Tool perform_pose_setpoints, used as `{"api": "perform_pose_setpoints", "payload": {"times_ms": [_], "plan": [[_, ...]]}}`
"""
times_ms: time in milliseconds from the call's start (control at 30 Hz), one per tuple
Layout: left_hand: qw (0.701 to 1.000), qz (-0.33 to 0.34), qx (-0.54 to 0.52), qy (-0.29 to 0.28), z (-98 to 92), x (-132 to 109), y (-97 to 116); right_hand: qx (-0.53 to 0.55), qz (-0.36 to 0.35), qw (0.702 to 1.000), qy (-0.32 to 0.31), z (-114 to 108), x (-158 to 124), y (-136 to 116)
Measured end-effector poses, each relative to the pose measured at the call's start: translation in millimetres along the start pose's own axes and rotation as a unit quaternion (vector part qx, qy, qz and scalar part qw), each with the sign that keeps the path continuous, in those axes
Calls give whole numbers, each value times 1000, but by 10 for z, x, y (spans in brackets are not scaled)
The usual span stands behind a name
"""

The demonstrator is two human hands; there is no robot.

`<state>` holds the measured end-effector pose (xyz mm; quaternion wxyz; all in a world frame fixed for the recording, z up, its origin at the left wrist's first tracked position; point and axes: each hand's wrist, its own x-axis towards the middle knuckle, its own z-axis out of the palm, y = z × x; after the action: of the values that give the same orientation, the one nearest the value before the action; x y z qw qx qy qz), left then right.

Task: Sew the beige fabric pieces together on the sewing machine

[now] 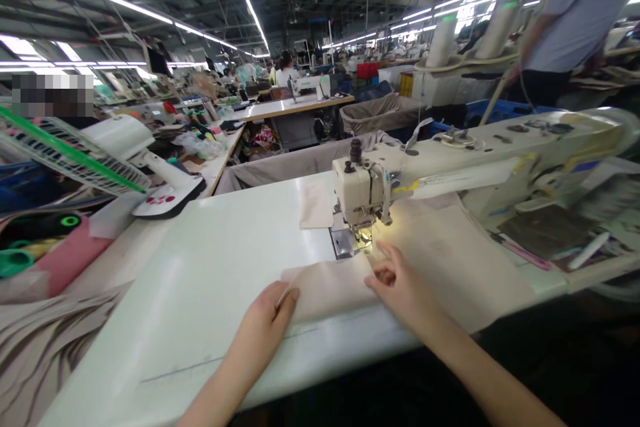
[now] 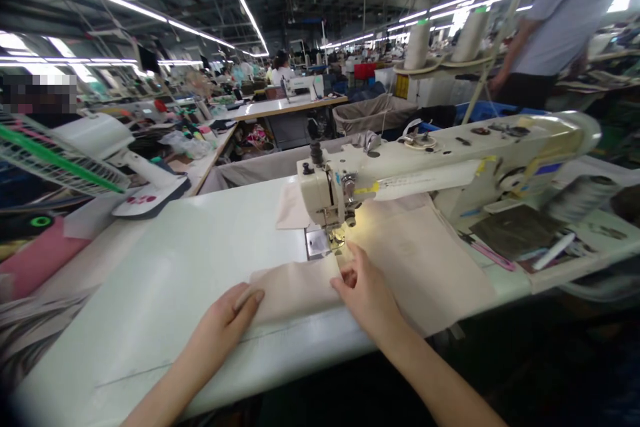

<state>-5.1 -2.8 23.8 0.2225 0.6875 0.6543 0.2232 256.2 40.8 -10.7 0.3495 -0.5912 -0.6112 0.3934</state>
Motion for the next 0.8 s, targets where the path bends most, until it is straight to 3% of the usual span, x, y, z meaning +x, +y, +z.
{"api": "perform_pose_setpoints", "payload": {"times_ms": [100,200,267,433,800], "plan": [[1000,3,18,8,44,2,-32,42,22,999,18,67,-29,50],[999,-8,36,18,69,-26,-40,43,19,999,-20,68,-89,68],[997,-33,61,19,85,-47,-36,26,-9,999,-28,68,-112,74],[987,-97,129,8,118,-77,-6,-41,-92,995,19,93,-102,92],[973,-128,193,-18,108,-39,78,-59,-83,995,13,86,-82,69]]}}
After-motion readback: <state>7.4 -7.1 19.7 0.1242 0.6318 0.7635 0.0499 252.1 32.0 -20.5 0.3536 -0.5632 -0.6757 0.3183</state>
